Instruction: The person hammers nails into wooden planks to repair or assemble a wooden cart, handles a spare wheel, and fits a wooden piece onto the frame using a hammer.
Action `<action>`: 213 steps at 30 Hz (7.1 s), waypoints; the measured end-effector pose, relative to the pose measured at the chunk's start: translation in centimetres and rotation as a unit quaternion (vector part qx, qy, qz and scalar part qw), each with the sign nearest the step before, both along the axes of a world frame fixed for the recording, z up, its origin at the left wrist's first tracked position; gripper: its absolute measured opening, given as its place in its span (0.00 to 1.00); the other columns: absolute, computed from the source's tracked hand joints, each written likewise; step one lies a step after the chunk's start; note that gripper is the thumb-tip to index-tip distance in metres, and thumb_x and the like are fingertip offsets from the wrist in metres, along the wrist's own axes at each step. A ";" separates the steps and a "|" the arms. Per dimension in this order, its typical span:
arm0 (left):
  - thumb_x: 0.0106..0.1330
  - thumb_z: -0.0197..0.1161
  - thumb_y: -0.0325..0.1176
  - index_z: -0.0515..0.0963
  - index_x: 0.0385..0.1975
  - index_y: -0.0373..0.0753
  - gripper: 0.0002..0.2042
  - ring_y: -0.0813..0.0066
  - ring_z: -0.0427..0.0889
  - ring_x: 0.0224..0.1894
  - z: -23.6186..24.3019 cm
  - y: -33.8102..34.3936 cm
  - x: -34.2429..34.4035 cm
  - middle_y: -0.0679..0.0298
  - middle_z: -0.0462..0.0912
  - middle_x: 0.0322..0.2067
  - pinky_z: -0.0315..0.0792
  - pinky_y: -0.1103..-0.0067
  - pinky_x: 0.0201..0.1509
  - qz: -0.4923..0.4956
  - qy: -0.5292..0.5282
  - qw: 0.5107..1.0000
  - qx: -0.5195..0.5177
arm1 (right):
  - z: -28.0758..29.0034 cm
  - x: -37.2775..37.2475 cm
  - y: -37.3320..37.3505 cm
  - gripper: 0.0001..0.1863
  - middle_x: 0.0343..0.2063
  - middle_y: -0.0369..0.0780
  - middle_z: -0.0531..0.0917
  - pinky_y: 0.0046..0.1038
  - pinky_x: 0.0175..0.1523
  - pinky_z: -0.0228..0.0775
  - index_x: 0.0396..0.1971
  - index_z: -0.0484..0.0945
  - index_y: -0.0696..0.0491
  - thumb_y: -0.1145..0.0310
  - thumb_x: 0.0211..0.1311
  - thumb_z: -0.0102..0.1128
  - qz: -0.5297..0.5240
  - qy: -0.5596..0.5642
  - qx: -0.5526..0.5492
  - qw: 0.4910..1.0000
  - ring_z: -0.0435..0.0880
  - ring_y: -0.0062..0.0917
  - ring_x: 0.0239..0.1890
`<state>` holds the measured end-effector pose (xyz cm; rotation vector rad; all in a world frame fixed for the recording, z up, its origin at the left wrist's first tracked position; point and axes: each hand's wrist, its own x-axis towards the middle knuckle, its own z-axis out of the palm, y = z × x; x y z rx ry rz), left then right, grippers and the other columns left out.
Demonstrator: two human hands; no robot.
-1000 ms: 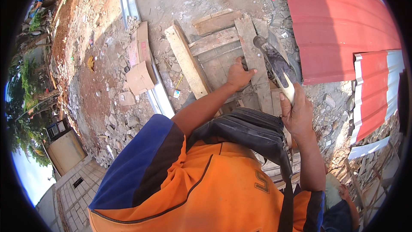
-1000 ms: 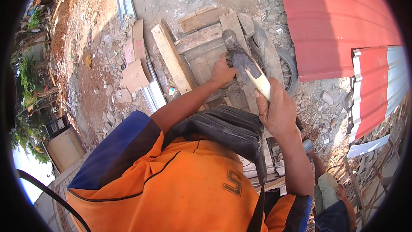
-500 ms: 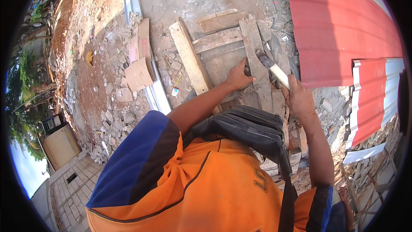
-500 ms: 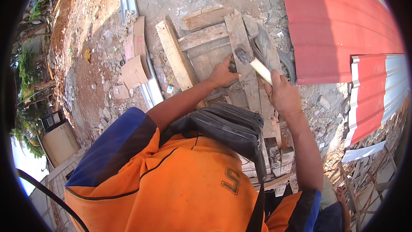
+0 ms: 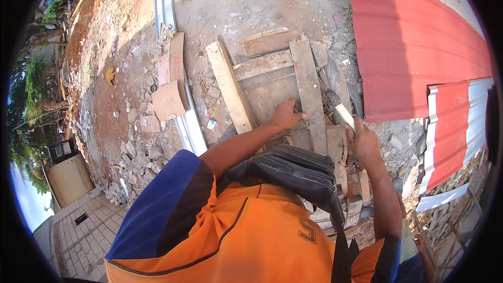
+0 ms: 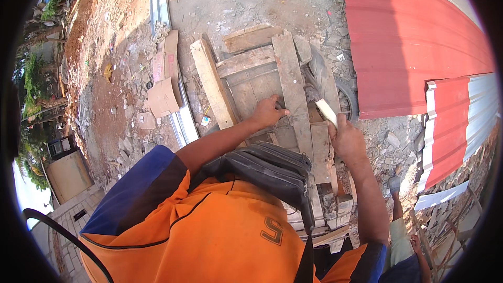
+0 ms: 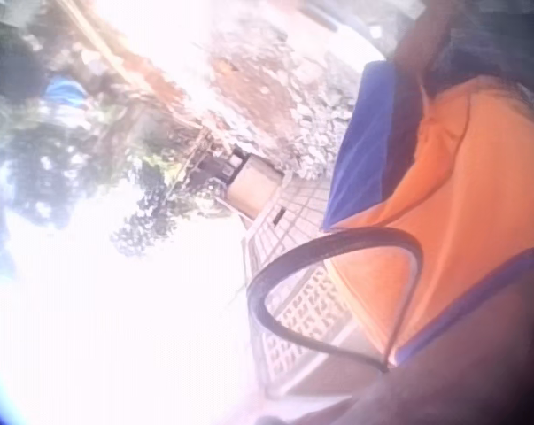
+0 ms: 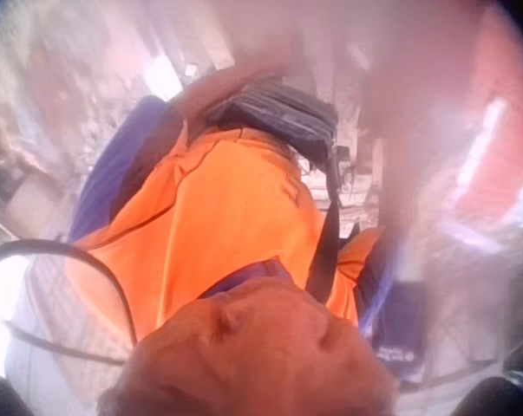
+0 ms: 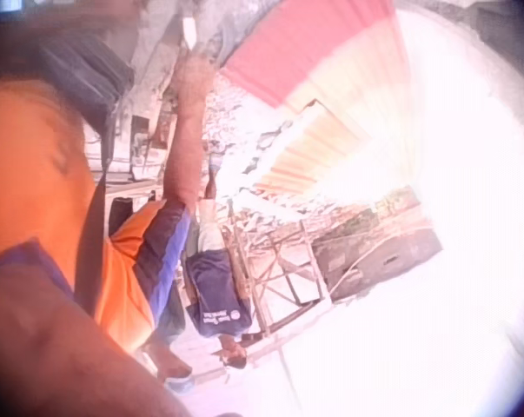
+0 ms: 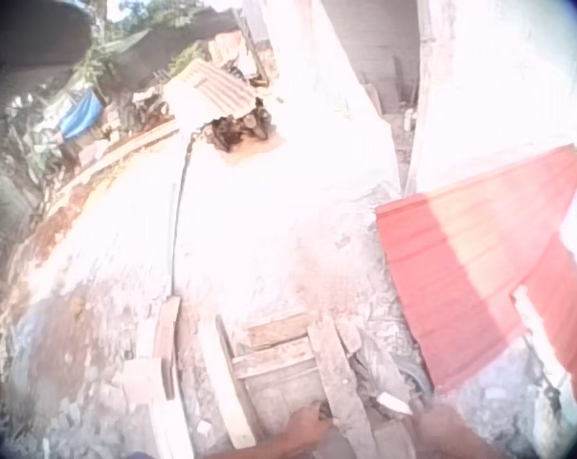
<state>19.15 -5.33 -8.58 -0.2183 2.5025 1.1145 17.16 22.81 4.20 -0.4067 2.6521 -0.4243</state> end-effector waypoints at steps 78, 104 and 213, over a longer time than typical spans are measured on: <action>0.71 0.52 0.47 0.77 0.50 0.40 0.19 0.50 0.66 0.65 0.2 0.4 -21.3 0.50 0.74 0.58 0.57 0.56 0.69 -0.412 0.357 0.821 -0.167 | -4.3 -2.0 -4.1 0.19 0.18 0.35 0.70 0.27 0.17 0.63 0.37 0.70 0.57 0.52 0.74 0.48 -0.567 -0.259 -0.414 0.664 0.69 0.20 0.12; 0.54 0.70 0.37 0.86 0.34 0.36 0.13 0.55 0.86 0.38 -3.7 10.4 -23.0 0.52 0.87 0.35 0.78 0.64 0.41 -0.765 -0.168 0.595 -0.180 | -0.1 -3.5 2.8 0.24 0.19 0.36 0.72 0.25 0.21 0.64 0.47 0.74 0.57 0.49 0.73 0.48 -0.548 -0.247 -0.273 0.751 0.69 0.19 0.12; 0.44 0.66 0.38 0.83 0.40 0.39 0.21 0.49 0.81 0.49 -6.5 9.7 -18.6 0.52 0.84 0.43 0.74 0.63 0.56 -0.609 -0.181 0.758 -0.149 | -37.4 -12.4 4.0 0.25 0.42 0.57 0.83 0.44 0.52 0.73 0.57 0.68 0.64 0.62 0.66 0.49 -0.280 -0.372 -0.224 0.856 0.83 0.48 0.47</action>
